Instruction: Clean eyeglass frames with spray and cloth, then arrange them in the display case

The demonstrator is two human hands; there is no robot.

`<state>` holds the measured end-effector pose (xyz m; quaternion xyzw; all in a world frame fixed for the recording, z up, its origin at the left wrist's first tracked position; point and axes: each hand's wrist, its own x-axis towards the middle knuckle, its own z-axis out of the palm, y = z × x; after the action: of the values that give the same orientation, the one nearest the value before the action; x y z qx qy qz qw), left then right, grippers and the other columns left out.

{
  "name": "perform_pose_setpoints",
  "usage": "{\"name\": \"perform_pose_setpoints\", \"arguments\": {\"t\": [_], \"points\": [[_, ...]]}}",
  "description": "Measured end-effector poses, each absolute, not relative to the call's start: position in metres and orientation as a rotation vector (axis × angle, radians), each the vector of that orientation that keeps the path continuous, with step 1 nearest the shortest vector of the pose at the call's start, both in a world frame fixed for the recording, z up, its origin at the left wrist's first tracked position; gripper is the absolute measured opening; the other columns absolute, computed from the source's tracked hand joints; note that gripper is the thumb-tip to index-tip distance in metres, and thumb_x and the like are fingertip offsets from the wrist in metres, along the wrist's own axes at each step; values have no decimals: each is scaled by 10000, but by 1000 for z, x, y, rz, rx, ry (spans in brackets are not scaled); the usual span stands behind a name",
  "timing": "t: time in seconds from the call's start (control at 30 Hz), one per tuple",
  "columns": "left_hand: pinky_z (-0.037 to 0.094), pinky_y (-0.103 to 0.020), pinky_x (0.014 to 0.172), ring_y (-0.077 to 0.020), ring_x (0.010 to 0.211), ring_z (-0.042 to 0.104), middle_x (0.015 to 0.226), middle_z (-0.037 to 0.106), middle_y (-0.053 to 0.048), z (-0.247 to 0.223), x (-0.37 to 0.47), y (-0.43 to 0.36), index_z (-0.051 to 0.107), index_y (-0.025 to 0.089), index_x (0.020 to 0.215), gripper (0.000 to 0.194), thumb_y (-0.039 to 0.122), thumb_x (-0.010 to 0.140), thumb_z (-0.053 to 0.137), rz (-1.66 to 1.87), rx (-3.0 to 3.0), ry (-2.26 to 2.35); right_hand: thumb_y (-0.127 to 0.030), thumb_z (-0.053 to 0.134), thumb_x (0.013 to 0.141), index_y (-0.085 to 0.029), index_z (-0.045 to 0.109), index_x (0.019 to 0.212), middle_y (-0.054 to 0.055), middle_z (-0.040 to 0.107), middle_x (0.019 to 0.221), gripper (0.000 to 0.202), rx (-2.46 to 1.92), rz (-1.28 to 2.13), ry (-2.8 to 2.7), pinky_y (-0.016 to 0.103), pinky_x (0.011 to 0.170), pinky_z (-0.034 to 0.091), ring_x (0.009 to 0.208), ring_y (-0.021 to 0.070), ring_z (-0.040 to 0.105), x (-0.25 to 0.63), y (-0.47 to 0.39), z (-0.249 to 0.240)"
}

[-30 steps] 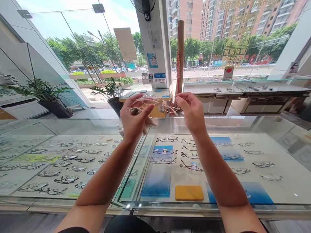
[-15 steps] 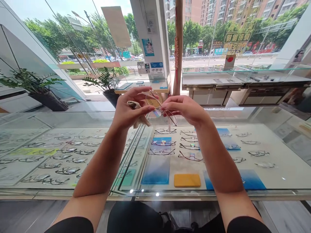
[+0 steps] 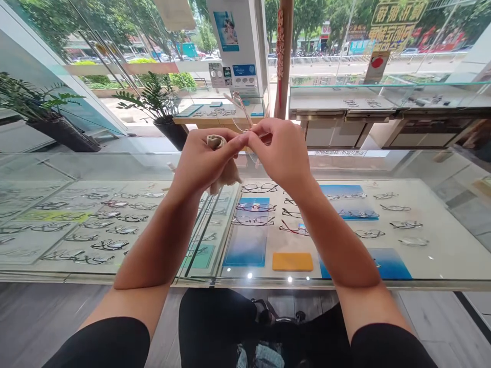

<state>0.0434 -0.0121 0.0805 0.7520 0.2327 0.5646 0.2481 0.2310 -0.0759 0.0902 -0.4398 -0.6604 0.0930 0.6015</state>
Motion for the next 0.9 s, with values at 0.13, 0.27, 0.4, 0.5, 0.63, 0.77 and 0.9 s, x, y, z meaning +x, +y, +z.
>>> {"name": "perform_pose_setpoints", "arguments": {"t": [0.13, 0.27, 0.4, 0.5, 0.63, 0.77, 0.9], "points": [[622, -332, 655, -216, 773, 726, 651, 614, -6, 77, 42, 1, 791, 219, 851, 252, 384, 863, 981, 1395, 1968, 634, -340, 821, 982, -236, 779, 922, 51, 770, 950, 127, -1061, 164, -1543, 477, 976, 631, 969, 261, 757, 224, -72, 84], [652, -353, 699, -231, 814, 743, 695, 644, -23, 75, 39, 14, 806, 210, 874, 217, 357, 867, 966, 1392, 1956, 691, -279, 813, 990, -236, 788, 919, 54, 784, 970, 87, -1123, 160, -1586, 502, 1004, 620, 916, 252, 751, 223, -70, 83], [657, -343, 669, -215, 762, 731, 673, 656, -21, 70, 37, 26, 822, 224, 855, 344, 539, 868, 961, 1422, 2083, 736, -219, 766, 995, -226, 828, 1001, 66, 824, 1036, 63, -1174, 148, -1666, 514, 954, 629, 887, 248, 753, 222, -74, 87], [645, -337, 648, -202, 704, 709, 647, 678, -16, 67, 33, 33, 820, 228, 831, 379, 589, 882, 925, 1425, 2169, 726, -213, 750, 995, -214, 838, 1016, 68, 838, 1040, 90, -1223, 161, -1717, 505, 905, 623, 858, 244, 736, 223, -79, 92], [593, -349, 619, -190, 618, 654, 628, 689, -18, 68, 26, 36, 828, 236, 803, 225, 444, 871, 883, 1246, 2376, 756, -255, 774, 991, -223, 751, 797, 27, 755, 786, 198, -1296, 114, -1673, 456, 841, 575, 733, 207, 653, 233, -86, 103], [462, -342, 581, -172, 568, 581, 633, 694, -15, 68, 31, 30, 811, 259, 740, 85, 319, 799, 822, 654, 2644, 826, -315, 761, 1012, -254, 629, 661, -3, 620, 631, 381, -1291, 33, -1596, 401, 660, 446, 615, 179, 542, 244, -93, 113], [398, -355, 639, -188, 659, 601, 753, 747, -46, 60, 51, 22, 821, 230, 809, 95, 286, 831, 746, -58, 2740, 1056, -245, 763, 1000, -266, 589, 603, -2, 568, 579, 434, -1282, 12, -1600, 405, 598, 364, 558, 183, 486, 245, -96, 117]]}}
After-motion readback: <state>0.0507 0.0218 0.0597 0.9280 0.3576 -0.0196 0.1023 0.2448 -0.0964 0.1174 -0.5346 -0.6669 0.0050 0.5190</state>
